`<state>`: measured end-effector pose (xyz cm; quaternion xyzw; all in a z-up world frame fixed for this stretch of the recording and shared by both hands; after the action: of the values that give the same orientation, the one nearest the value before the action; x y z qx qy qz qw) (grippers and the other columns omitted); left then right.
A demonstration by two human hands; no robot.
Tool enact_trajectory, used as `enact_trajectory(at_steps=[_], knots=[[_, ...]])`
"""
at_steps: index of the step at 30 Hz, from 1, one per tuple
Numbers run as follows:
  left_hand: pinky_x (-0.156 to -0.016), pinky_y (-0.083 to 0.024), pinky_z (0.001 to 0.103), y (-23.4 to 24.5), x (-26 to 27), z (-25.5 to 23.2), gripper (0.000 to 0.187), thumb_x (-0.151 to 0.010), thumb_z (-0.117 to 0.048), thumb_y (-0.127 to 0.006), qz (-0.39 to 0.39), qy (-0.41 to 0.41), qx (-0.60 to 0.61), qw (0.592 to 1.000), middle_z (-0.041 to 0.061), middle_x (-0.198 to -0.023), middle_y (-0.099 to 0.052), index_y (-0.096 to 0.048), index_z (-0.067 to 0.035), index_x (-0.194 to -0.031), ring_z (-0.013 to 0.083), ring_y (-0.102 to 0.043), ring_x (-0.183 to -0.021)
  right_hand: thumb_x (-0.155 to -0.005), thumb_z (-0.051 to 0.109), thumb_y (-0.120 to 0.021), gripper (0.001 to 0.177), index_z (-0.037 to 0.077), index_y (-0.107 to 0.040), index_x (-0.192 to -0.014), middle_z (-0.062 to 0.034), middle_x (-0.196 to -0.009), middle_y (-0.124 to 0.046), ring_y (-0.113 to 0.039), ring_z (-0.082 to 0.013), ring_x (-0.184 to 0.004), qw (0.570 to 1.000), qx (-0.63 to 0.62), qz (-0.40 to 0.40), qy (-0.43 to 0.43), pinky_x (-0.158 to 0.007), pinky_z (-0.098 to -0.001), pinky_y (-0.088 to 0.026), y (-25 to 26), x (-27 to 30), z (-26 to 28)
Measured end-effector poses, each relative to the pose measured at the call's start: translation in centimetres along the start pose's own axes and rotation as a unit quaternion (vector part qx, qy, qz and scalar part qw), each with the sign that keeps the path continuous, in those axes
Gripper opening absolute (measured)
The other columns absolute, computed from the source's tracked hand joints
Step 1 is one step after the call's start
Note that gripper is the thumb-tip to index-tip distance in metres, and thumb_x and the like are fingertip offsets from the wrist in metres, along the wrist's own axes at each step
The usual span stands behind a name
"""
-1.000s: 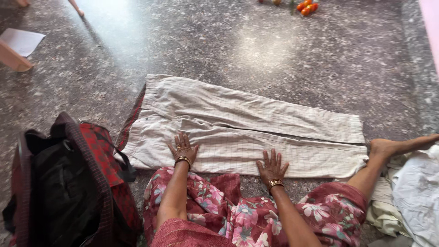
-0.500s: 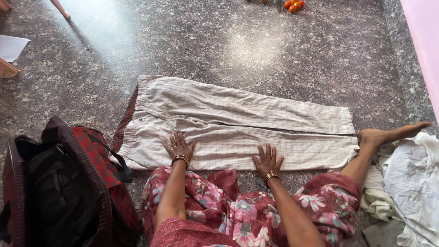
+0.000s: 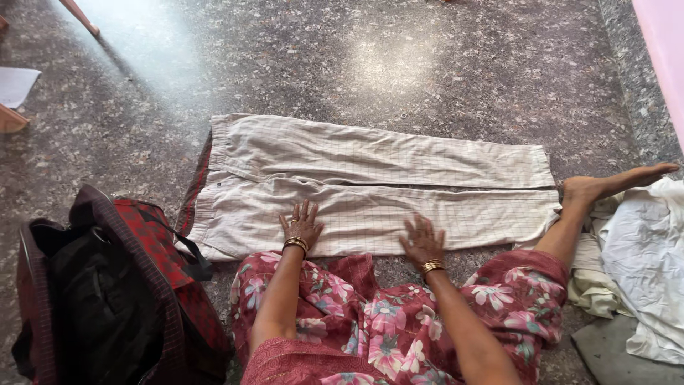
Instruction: The person folds a pair of trousers by hand on the floor, smoothing the fabric and folding the legs together before rolling them into a bundle.
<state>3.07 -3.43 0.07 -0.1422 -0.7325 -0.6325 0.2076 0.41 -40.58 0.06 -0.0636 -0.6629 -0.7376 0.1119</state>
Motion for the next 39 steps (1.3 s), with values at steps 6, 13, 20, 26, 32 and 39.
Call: enact_trajectory(at_steps=[6,13,20,26,32,39], knots=[[-0.116,-0.005,0.076,2.6,-0.2,5.3,0.063,-0.102,-0.056,-0.038,0.011,0.107,-0.063,0.992,-0.006,-0.166,-0.007,-0.022,-0.034,-0.159,0.0194,-0.01,-0.152,-0.094,0.066,-0.043,0.076,0.031,-0.027,-0.16,-0.0049,-0.17,-0.013,-0.015,-0.0264,-0.156,0.994,-0.005,-0.049,-0.094,-0.121,-0.06,-0.015,3.9,0.8,-9.8],[-0.099,-0.044,0.056,3.3,3.8,20.8,0.037,-0.094,-0.037,-0.057,-0.272,0.261,0.206,0.903,0.013,-0.132,-0.056,-0.063,-0.017,-0.125,0.0341,-0.055,-0.117,-0.098,0.027,-0.066,0.044,0.013,-0.058,-0.139,-0.0092,-0.092,-0.071,-0.064,-0.0199,-0.071,0.776,-0.513,-0.188,-0.315,-0.059,-0.0367,-0.05,3.4,5.2,-18.8],[-0.083,-0.055,0.049,-2.5,10.3,25.0,0.032,-0.08,-0.024,-0.074,-0.447,0.411,0.279,0.744,0.023,-0.106,-0.069,-0.072,-0.005,-0.105,0.0401,-0.068,-0.095,-0.096,0.017,-0.061,0.019,0.01,-0.057,-0.113,-0.0057,-0.099,-0.067,-0.071,-0.0236,-0.077,0.518,-0.735,-0.195,-0.392,-0.066,-0.0408,-0.064,1.1,3.9,-20.9],[-0.058,-0.054,0.047,-5.8,8.1,24.7,0.048,-0.075,-0.024,-0.085,-0.362,0.428,0.706,0.434,0.01,-0.094,-0.062,-0.06,-0.003,-0.111,0.0277,-0.064,-0.076,-0.1,0.029,-0.07,0.026,0.011,-0.059,-0.116,-0.0046,-0.101,-0.066,-0.071,-0.0241,-0.087,0.502,-0.762,-0.142,-0.383,-0.077,-0.0477,-0.065,2.1,3.4,-22.0],[-0.05,-0.053,0.044,-6.4,7.1,24.1,0.046,-0.077,-0.025,-0.087,-0.287,0.378,0.813,0.337,0.013,-0.095,-0.066,-0.066,0.0,-0.11,0.0264,-0.062,-0.07,-0.098,0.029,-0.082,0.038,0.002,-0.059,-0.113,-0.0088,-0.097,-0.067,-0.07,-0.0212,-0.075,0.561,-0.675,-0.17,-0.447,-0.064,-0.0381,-0.064,4.1,2.7,-21.4],[-0.047,-0.055,0.044,-4.7,6.5,24.4,0.055,-0.072,-0.011,-0.082,-0.415,0.373,0.76,0.334,0.015,-0.1,-0.069,-0.055,0.002,-0.118,0.0267,-0.068,-0.071,-0.094,0.012,-0.081,0.036,-0.003,-0.062,-0.12,-0.0163,-0.104,-0.071,-0.069,-0.0237,-0.079,0.615,-0.625,-0.199,-0.438,-0.066,-0.0416,-0.062,4.2,0.5,-23.0]])
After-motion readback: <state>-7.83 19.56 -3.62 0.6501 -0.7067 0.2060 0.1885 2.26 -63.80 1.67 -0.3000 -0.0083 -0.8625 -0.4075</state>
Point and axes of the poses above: each hand's wrist, its own x-axis away from the middle knuckle, its own y-axis out of the back of the hand, z = x × y, the point moved 4 cm from there along -x, towards the middle knuckle
